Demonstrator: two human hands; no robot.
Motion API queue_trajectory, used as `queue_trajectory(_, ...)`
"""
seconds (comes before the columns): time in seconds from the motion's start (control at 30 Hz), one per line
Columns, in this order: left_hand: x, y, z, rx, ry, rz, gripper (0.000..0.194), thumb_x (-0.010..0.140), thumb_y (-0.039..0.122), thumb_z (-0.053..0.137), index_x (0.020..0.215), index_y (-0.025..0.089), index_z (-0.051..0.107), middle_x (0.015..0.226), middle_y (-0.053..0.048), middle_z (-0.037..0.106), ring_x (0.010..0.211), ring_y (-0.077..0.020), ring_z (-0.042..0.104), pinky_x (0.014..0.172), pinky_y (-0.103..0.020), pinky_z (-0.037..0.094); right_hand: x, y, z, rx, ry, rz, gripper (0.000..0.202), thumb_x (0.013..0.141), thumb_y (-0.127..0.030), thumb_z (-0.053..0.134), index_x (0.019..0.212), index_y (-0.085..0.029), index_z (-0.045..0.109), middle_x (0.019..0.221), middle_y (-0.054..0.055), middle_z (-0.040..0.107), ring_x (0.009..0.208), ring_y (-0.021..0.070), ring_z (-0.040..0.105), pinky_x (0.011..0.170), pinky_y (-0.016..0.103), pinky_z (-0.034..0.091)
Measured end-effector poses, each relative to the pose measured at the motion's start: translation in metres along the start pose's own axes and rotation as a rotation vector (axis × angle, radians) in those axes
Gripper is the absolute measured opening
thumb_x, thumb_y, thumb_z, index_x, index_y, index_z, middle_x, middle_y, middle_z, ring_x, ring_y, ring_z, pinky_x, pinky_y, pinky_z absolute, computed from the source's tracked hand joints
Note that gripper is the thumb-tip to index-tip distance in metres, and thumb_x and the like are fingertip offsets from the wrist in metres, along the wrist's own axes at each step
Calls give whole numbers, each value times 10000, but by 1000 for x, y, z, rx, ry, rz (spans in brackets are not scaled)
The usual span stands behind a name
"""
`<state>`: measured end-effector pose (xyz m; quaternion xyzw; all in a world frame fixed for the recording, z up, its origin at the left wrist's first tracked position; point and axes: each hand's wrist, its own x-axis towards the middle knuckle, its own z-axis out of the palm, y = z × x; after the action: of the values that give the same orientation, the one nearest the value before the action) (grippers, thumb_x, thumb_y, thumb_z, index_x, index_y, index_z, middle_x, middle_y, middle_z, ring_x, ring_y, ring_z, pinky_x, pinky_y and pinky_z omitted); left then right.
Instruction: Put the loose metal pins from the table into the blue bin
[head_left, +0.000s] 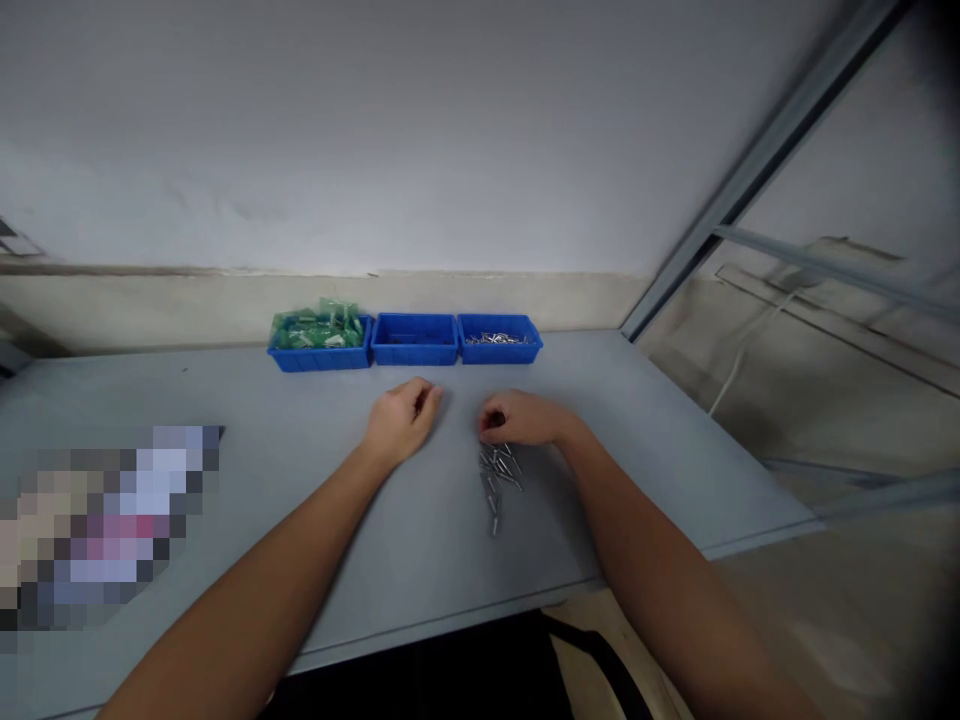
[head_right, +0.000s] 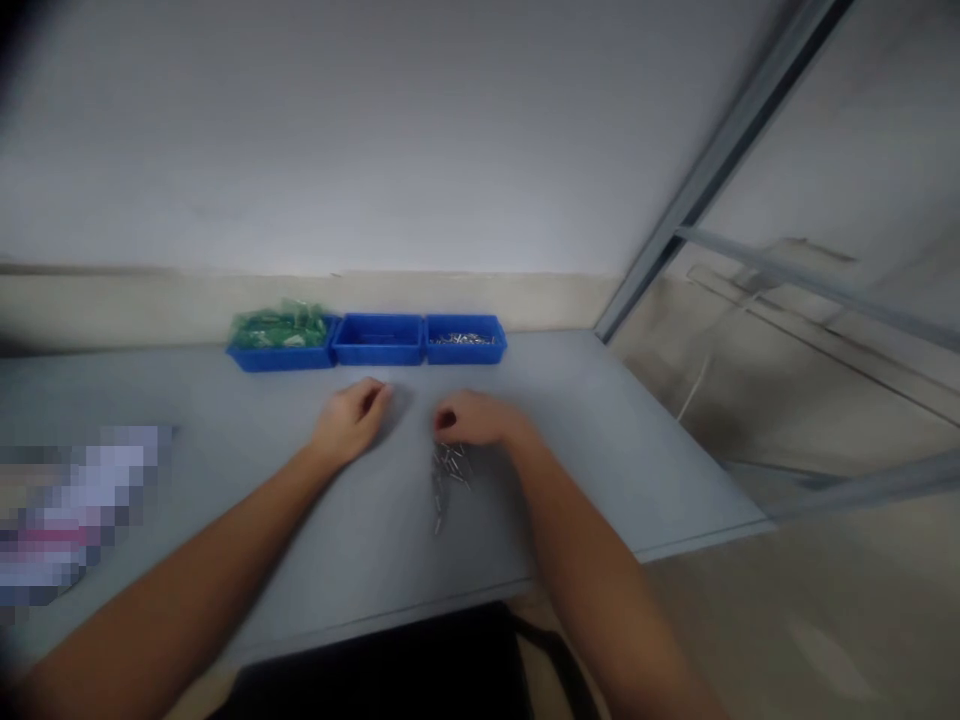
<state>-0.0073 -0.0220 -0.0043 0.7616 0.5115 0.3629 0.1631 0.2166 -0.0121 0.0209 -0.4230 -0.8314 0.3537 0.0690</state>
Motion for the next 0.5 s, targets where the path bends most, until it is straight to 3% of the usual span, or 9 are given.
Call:
queue_trajectory(0.13, 0, -3, 3, -36, 13, 103, 248, 878, 370, 440, 927, 172, 581, 746, -41, 635, 613, -141, 540, 612, -273, 414, 5, -3, 8, 219, 203, -25, 88, 746, -238, 578, 794, -177, 620, 758, 3, 631, 676, 123, 547, 617, 247, 413)
queue_trajectory(0.3, -2, -3, 5, -75, 28, 161, 260, 847, 295, 459, 1052, 161, 547, 784, -44, 650, 622, -141, 555, 623, -278, 442, 15, -7, 20, 536, 412, -5, 241, 786, -296, 566, 1011, -210, 552, 759, -6, 653, 543, 90, 498, 518, 227, 385)
queue_trajectory(0.5, -2, 5, 2, -31, -79, 181, 213, 876, 336, 473, 860, 174, 611, 773, -34, 654, 649, -145, 560, 635, -280, 427, 27, -7, 28, 616, 597, -18, 223, 808, -370, 564, 944, -196, 596, 915, 52, 684, 575, 98, 564, 471, 228, 397)
